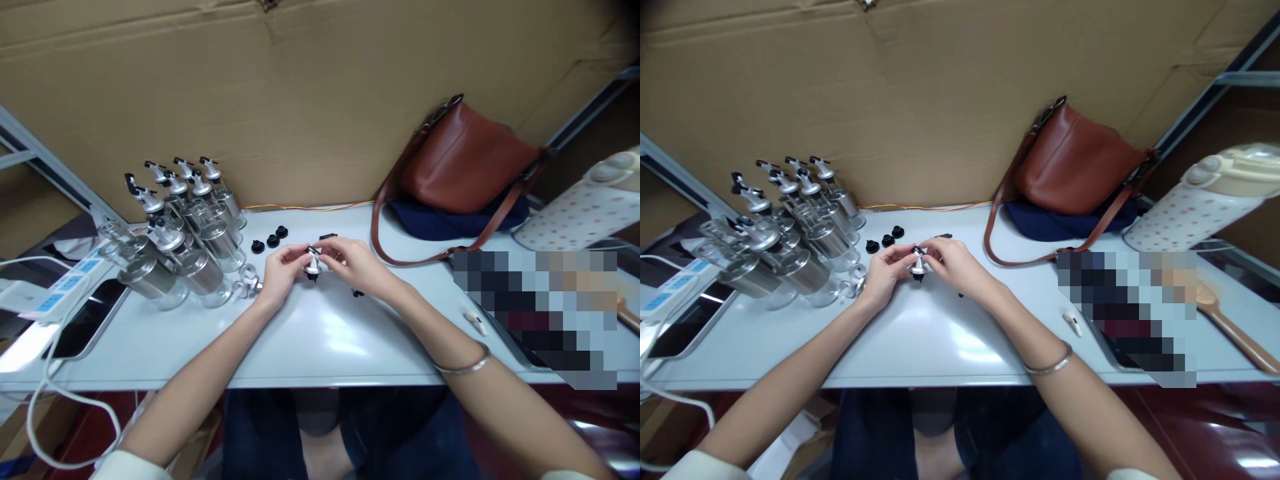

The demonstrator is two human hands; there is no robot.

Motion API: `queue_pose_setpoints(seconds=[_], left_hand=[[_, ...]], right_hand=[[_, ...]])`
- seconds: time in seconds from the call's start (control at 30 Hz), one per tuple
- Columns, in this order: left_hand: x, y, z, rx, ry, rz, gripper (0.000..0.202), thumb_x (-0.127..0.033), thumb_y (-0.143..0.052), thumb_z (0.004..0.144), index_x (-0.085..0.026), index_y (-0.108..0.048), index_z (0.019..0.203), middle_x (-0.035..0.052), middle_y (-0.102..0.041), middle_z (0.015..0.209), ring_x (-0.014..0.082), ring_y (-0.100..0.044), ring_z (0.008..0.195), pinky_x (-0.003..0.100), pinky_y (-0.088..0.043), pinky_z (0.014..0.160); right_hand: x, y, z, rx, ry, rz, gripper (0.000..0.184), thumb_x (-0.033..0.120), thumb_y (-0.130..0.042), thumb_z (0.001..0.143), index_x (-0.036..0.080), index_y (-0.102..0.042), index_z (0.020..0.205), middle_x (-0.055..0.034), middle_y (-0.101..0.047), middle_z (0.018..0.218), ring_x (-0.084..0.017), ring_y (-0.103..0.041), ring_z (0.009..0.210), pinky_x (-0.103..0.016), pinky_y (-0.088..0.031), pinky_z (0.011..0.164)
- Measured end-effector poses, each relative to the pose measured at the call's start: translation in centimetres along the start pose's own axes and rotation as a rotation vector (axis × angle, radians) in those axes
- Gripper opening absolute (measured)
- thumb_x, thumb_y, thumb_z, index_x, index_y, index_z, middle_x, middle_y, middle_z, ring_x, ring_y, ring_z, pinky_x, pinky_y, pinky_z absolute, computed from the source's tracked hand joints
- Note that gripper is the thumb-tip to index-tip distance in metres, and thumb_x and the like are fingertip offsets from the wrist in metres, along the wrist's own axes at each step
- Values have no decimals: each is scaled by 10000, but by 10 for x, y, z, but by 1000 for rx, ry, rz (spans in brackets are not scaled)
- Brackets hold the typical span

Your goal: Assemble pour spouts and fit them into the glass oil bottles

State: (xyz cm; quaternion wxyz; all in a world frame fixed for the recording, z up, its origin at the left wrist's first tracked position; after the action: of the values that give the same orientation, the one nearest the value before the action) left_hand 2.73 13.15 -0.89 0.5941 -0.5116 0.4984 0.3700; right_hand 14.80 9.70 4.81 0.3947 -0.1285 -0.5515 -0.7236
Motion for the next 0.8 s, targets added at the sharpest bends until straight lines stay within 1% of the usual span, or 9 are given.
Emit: queue_pose_setpoints(seconds=[0.07, 0.13, 0.23, 0.37, 0.53, 0.8], left_hand=[[0, 3, 2, -18, -3, -18, 308, -264, -804, 564, -143, -704, 830, 11, -682, 740, 139, -618, 668, 246, -531, 560], [2, 5, 2, -29, 4, -32, 316, -268, -808, 557, -139, -705, 827, 14, -681, 733, 146, -622, 667, 256, -538, 555], [4, 7, 2, -34, 24, -48, 325, -275, -816, 548, -129, -707, 818, 19, -680, 717, 145, -623, 640, 256, -538, 531], [5, 5, 0, -17, 44, -58, 331, -287, -826, 537, -117, -711, 797, 28, -685, 696, 147, -632, 622, 254, -542, 519], [5, 5, 1, 9, 54, -52, 328, -298, -833, 532, -113, -712, 774, 38, -700, 692, 146, -636, 605, 257, -550, 515], [7, 6, 1, 12, 58, -48, 321, -305, -837, 530, -121, -699, 754, 25, -684, 666, 148, -634, 609, 258, -548, 520]], right_hand=[[4, -2, -1, 25, 38, -6, 268, 188, -588, 842, 107, -655, 1088, -63, -649, 798, -149, -603, 679, -258, -475, 650], [7, -5, -2, 46, 84, -33, 352, 250, -665, 801, 130, -643, 1130, -51, -625, 803, -154, -591, 673, -270, -476, 648], [8, -7, -3, 49, 121, -94, 440, 258, -746, 727, 163, -634, 1142, -46, -615, 834, -165, -583, 697, -280, -469, 661], [6, -7, -3, 42, 115, -125, 364, 250, -776, 703, 150, -670, 1037, -35, -627, 772, -154, -568, 653, -265, -441, 643], [7, -3, -2, 45, 84, -73, 269, 238, -799, 677, 138, -705, 908, -26, -647, 717, -141, -570, 626, -249, -422, 621], [7, 1, -2, 39, 74, -16, 213, 215, -791, 679, 146, -714, 865, -23, -667, 701, -147, -608, 633, -252, -448, 627]])
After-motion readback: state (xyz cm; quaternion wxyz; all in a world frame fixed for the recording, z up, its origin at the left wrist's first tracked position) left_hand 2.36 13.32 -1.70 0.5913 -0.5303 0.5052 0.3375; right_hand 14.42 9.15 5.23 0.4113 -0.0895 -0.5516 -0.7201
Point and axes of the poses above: each hand's wrist, its own z-axis towards the middle knuckle, its own y-axis out of the back of the hand, x = y × z, the point moved 9 cm from there along z, towards the middle knuckle
